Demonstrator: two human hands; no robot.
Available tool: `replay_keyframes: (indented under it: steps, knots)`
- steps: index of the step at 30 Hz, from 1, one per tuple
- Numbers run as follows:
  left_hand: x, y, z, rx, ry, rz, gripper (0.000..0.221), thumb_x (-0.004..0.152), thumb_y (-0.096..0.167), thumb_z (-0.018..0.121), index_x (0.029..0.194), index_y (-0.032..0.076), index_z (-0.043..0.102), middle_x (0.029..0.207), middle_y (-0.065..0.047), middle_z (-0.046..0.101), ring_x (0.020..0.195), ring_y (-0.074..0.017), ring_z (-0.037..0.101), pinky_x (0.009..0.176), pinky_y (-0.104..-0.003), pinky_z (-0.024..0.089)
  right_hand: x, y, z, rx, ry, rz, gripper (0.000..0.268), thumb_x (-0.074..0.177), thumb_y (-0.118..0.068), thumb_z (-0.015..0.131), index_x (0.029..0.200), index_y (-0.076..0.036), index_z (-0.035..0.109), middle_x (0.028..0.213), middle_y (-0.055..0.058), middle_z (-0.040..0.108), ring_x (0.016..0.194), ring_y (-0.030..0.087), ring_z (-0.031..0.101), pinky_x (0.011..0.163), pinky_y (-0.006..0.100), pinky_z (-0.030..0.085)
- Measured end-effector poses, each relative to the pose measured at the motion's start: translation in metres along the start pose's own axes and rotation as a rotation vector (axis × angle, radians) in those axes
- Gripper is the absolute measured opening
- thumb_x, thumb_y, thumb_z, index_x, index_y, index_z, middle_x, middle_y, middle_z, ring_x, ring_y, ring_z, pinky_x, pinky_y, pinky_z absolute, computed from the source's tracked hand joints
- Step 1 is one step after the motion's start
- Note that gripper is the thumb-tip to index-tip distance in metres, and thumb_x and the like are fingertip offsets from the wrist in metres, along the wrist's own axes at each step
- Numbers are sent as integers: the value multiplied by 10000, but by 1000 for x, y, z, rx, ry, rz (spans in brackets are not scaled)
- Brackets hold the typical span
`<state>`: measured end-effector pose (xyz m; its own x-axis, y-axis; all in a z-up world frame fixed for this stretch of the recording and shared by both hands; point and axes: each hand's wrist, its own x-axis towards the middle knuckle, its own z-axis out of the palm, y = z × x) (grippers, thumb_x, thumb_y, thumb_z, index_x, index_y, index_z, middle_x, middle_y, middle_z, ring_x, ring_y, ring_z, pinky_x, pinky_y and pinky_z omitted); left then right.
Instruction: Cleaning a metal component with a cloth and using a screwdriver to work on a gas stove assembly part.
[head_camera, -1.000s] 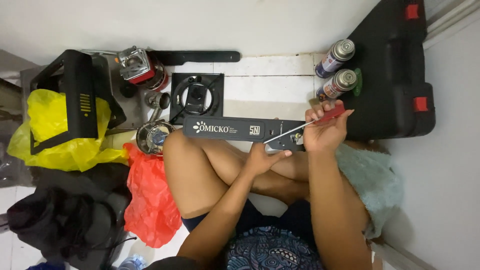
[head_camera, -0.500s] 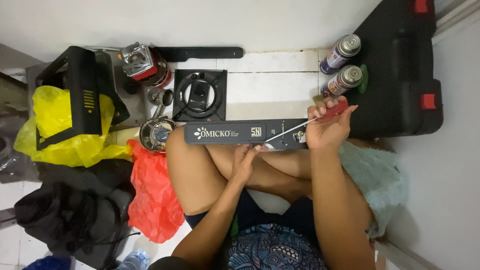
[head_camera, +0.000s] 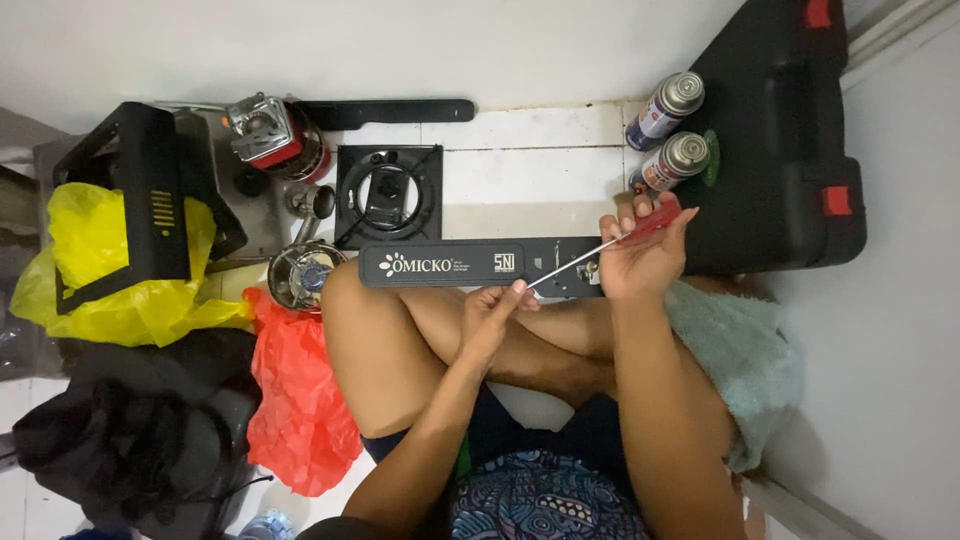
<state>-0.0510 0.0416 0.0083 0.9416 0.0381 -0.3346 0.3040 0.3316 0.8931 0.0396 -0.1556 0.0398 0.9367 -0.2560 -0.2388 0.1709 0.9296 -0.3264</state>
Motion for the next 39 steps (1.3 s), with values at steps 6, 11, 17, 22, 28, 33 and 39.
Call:
replay_keyframes:
  steps: [6,11,17,22,28,33,39]
  knots:
    - [-1,3,-5,97,-16,3,309,939,279,774,856,-19,769,800,-147,775,781,-161,730,783,-288,575,-4,1,3,-41,14,-2,356,997,-496,582,1073,-160,671,851,27,502,693,201,498,642,340,387]
    - [3,-9,-28,334,-42,82,152,892,192,801,888,40,796,796,-118,780,837,-174,734,795,-313,574,-8,2,4,-90,11,-11,375,986,-530,577,1093,-180,659,872,21,511,709,192,500,655,330,406]
    - [4,12,-8,681,-55,82,97,884,182,775,934,113,820,868,-132,787,927,-305,760,871,-371,572,-10,2,8,-177,-15,-54,378,969,-571,594,1097,-220,653,866,-3,496,698,182,508,643,318,404]
    - [65,-53,-19,906,-47,-46,163,853,186,771,946,54,790,890,-143,773,878,-311,759,785,-403,585,-15,8,2,-277,-120,-120,184,1072,-396,592,1135,-225,619,858,7,533,703,164,561,682,313,478]
    - [152,-75,-33,867,21,-13,213,895,115,710,1033,-41,750,928,-202,765,886,-330,749,792,-388,562,-15,11,5,-283,-120,-141,148,1088,-369,581,1143,-232,592,835,7,541,678,165,562,684,317,483]
    - [201,-125,-64,756,74,-16,175,939,132,652,904,1,763,763,-191,742,666,-267,724,564,-346,533,-15,11,6,-314,-84,-182,150,1089,-376,579,1143,-239,604,824,7,532,669,170,561,683,322,476]
    - [229,-88,-107,1097,55,-128,157,851,226,736,864,82,795,772,-145,756,737,-294,747,609,-382,567,-18,9,10,-336,-71,-200,142,1098,-374,562,1129,-236,577,807,13,524,640,164,547,687,322,477]
